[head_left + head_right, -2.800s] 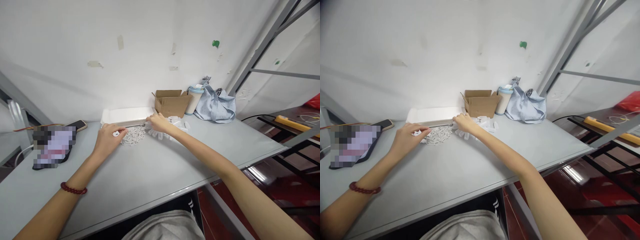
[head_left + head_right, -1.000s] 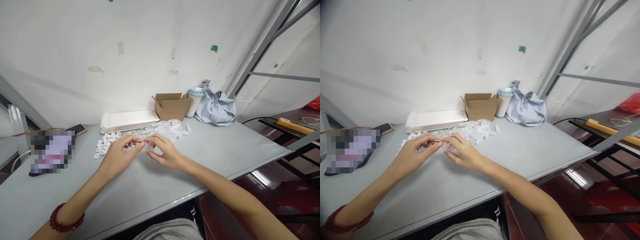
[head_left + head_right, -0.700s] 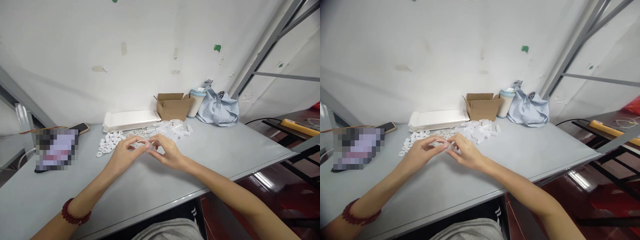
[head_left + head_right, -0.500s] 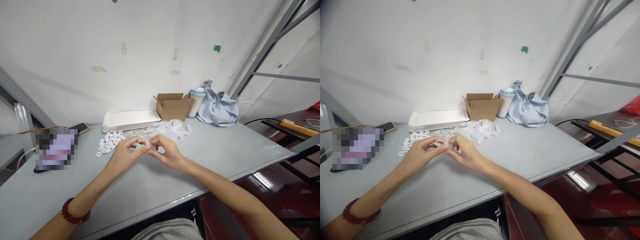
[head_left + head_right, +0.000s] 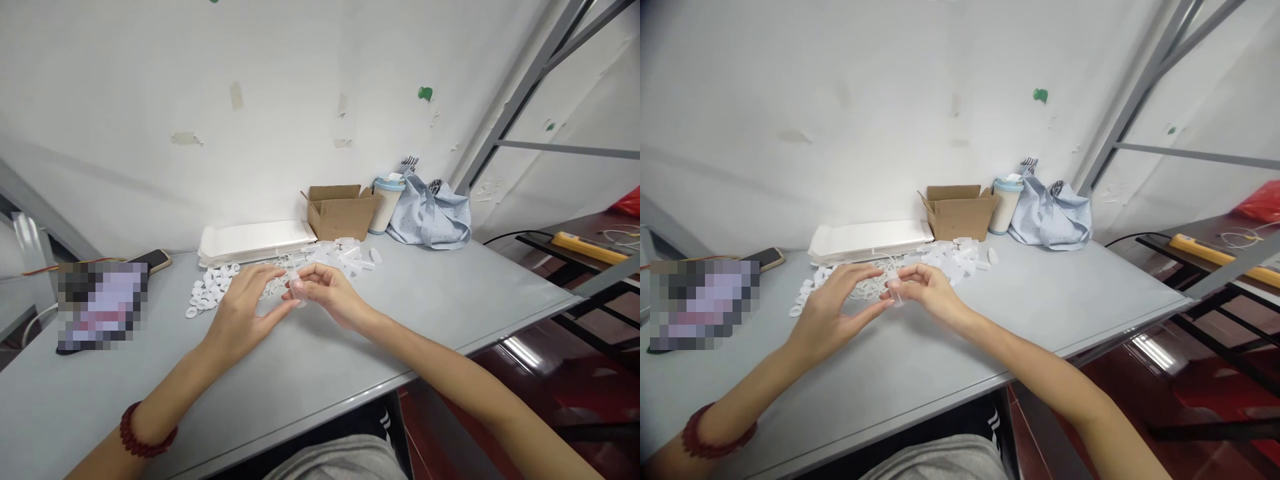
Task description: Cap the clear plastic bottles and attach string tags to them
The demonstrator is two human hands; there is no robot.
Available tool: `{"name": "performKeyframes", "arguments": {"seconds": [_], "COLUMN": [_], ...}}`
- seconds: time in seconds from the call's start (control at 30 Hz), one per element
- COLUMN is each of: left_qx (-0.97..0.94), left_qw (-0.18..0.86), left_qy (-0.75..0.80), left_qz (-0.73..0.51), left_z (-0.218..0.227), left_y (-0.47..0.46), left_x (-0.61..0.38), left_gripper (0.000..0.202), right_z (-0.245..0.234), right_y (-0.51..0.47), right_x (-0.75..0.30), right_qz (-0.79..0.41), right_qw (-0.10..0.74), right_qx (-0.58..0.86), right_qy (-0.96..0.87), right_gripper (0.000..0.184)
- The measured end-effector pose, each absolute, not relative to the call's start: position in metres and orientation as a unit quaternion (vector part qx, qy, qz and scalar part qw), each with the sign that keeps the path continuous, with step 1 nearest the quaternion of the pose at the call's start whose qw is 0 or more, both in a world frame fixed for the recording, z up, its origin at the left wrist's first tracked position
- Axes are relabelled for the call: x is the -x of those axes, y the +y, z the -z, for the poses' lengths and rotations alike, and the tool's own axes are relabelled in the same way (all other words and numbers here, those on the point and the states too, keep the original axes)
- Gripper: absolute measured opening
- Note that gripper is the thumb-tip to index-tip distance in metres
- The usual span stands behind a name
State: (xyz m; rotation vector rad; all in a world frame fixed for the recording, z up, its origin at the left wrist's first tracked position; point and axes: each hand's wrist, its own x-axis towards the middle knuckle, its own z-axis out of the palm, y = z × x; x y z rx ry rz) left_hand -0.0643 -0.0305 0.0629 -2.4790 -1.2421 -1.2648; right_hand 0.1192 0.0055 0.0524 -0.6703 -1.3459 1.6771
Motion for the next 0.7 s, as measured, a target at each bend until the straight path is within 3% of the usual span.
{"name": "performKeyframes", "arguments": {"seconds": [0.1,0.27,0.7], "left_qx": [0.833,0.840,0.884], "left_qw": [0.108,0.151,0.149], "left_qy": [-0.367,-0.336,-0.330], "left_qz": [0.399,0.398,0.296], "left_z": [-0.059,-0.056,-0.060], "left_y": [-0.030,-0.032,-0.033], "left_x": [0.062,0.058,0.072], "left_gripper": [0.038,0.044,0.039], "right_z": [-0.055,-0.050,-0.045], "right_y": [0.006,0.007,0.001], "right_x": [-0.119,-0.116,-0.114], "right_qz": [-0.749,-0.779,-0.679], "right_qw": [0.402,0.383,0.369], "right_qx": [0.217,0.184,0.224], "right_qy": [-0.480,-0.461,-0.594], "right_gripper": [0.026,0.022,0.027]}}
